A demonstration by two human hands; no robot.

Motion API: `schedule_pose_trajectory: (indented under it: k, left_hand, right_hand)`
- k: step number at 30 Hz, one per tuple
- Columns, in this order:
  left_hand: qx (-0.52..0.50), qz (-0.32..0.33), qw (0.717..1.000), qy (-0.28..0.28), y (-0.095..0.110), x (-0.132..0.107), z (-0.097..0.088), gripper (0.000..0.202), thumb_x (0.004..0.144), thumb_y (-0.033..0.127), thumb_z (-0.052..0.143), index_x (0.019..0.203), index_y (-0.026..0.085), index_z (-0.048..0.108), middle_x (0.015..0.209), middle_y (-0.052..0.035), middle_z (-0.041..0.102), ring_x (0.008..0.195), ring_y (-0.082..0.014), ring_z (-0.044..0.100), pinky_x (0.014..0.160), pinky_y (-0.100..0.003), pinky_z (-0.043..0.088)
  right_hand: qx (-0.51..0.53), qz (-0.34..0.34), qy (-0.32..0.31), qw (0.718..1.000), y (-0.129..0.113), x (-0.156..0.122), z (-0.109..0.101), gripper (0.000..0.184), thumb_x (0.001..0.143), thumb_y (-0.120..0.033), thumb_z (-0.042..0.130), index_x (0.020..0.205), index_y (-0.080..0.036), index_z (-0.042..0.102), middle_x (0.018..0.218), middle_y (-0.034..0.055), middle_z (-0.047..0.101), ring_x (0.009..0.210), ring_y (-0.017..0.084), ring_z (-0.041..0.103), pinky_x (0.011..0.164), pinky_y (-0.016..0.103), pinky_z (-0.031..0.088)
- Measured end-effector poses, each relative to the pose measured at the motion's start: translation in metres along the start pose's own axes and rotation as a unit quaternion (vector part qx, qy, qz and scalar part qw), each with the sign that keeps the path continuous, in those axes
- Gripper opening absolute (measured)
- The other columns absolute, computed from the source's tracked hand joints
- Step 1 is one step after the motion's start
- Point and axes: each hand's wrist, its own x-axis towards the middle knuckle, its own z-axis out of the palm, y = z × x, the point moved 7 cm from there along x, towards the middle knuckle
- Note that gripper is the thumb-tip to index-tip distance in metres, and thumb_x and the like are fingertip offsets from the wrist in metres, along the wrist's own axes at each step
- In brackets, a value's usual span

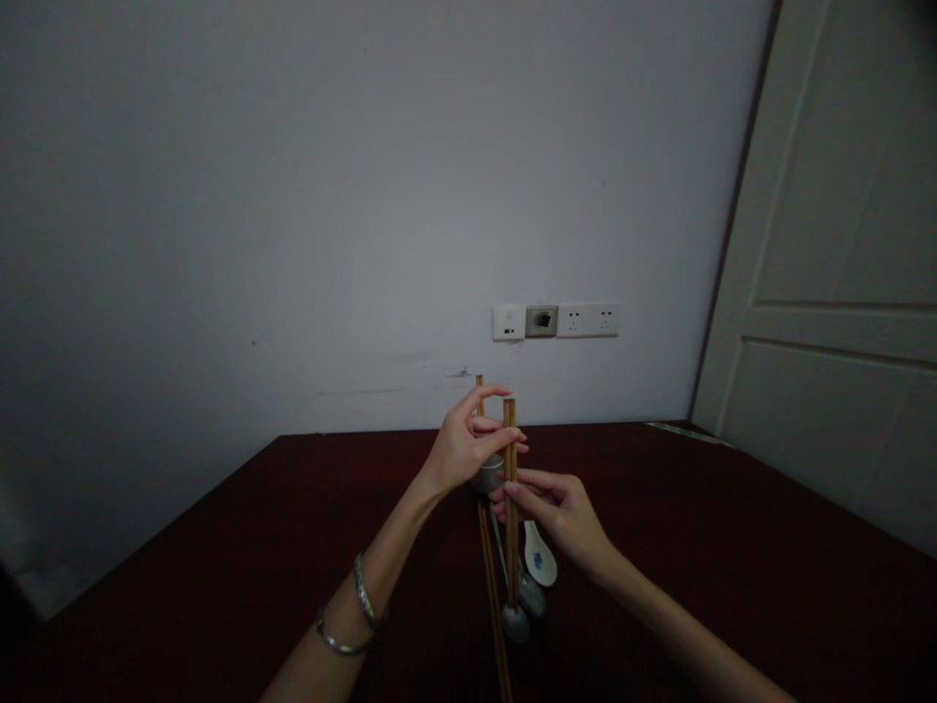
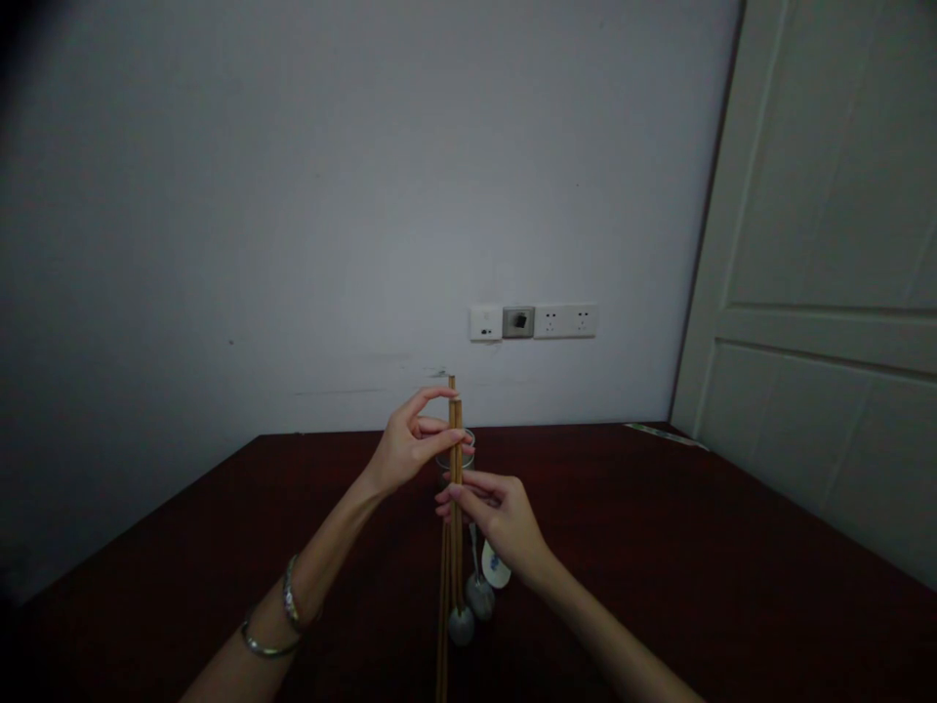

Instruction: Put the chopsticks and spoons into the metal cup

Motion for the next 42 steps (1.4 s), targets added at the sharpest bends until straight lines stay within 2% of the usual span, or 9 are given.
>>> schedule_pose_trajectory:
  k: [7,11,16,21,28,34,42]
  left_hand:
    - [0.008,-0.001,1.0,0.007,-0.003,0.001,-0.002,0.046,0.069,0.032,0.063,0.107,0.016,0.042,0.075,-0.0057,0.065,0.073,-0.0236,0.065,0.059,-0.03,0.053]
    - [0.007,-0.008,1.0,0.011,-0.009,0.003,-0.004,0.048,0.068,0.031,0.064,0.107,0.016,0.042,0.074,-0.0056,0.065,0.072,-0.0235,0.065,0.059,-0.029,0.053]
    - [0.01,-0.01,1.0,0.017,-0.015,0.004,-0.006,0.048,0.067,0.033,0.064,0.107,0.016,0.042,0.073,-0.0066,0.065,0.072,-0.024,0.065,0.057,-0.029,0.052]
    - [0.016,-0.001,0.999,0.027,-0.017,0.005,-0.008,0.048,0.068,0.034,0.064,0.106,0.015,0.043,0.073,-0.0077,0.065,0.071,-0.0234,0.065,0.06,-0.03,0.052]
    - [0.011,0.008,0.999,0.032,-0.012,0.004,-0.006,0.048,0.068,0.034,0.064,0.106,0.015,0.043,0.072,-0.008,0.066,0.07,-0.022,0.065,0.064,-0.032,0.051]
    - [0.015,0.033,0.999,0.022,-0.003,0.002,-0.006,0.047,0.069,0.033,0.063,0.108,0.015,0.043,0.072,-0.0058,0.065,0.073,-0.021,0.065,0.067,-0.031,0.052]
    - [0.015,0.041,0.999,0.029,0.002,0.007,-0.022,0.047,0.069,0.03,0.063,0.109,0.017,0.043,0.067,-0.0015,0.063,0.071,-0.0197,0.065,0.066,-0.03,0.051]
  right_hand:
    - [0.002,0.0,-0.006,1.0,0.003,0.001,-0.001,0.033,0.069,-0.043,0.06,0.079,-0.011,0.067,0.076,0.0086,0.067,0.069,0.019,0.063,0.069,0.033,0.05]
    - [0.008,0.013,-0.003,1.0,0.006,0.003,-0.001,0.037,0.067,-0.046,0.061,0.079,-0.011,0.067,0.075,0.0089,0.067,0.068,0.019,0.063,0.07,0.034,0.051]
    - [0.04,0.035,0.008,0.999,0.016,0.005,-0.004,0.045,0.063,-0.046,0.065,0.088,-0.01,0.066,0.082,0.0119,0.068,0.071,0.021,0.064,0.071,0.038,0.051]
    - [0.057,0.024,0.033,0.998,0.018,0.008,-0.009,0.047,0.061,-0.043,0.067,0.094,-0.01,0.065,0.084,0.0127,0.068,0.075,0.022,0.064,0.076,0.04,0.049]
    - [0.009,0.006,0.111,0.994,0.008,0.01,-0.025,0.038,0.059,-0.037,0.069,0.086,-0.012,0.067,0.084,0.0098,0.068,0.075,0.022,0.063,0.069,0.036,0.051]
    - [-0.022,0.007,0.076,0.997,-0.003,0.018,-0.021,0.032,0.057,-0.036,0.07,0.077,-0.011,0.068,0.07,0.0049,0.067,0.064,0.017,0.062,0.061,0.031,0.052]
    - [0.011,0.052,0.045,0.998,-0.006,0.035,-0.006,0.031,0.051,-0.036,0.074,0.071,-0.012,0.068,0.064,0.0032,0.065,0.058,0.015,0.061,0.057,0.029,0.051]
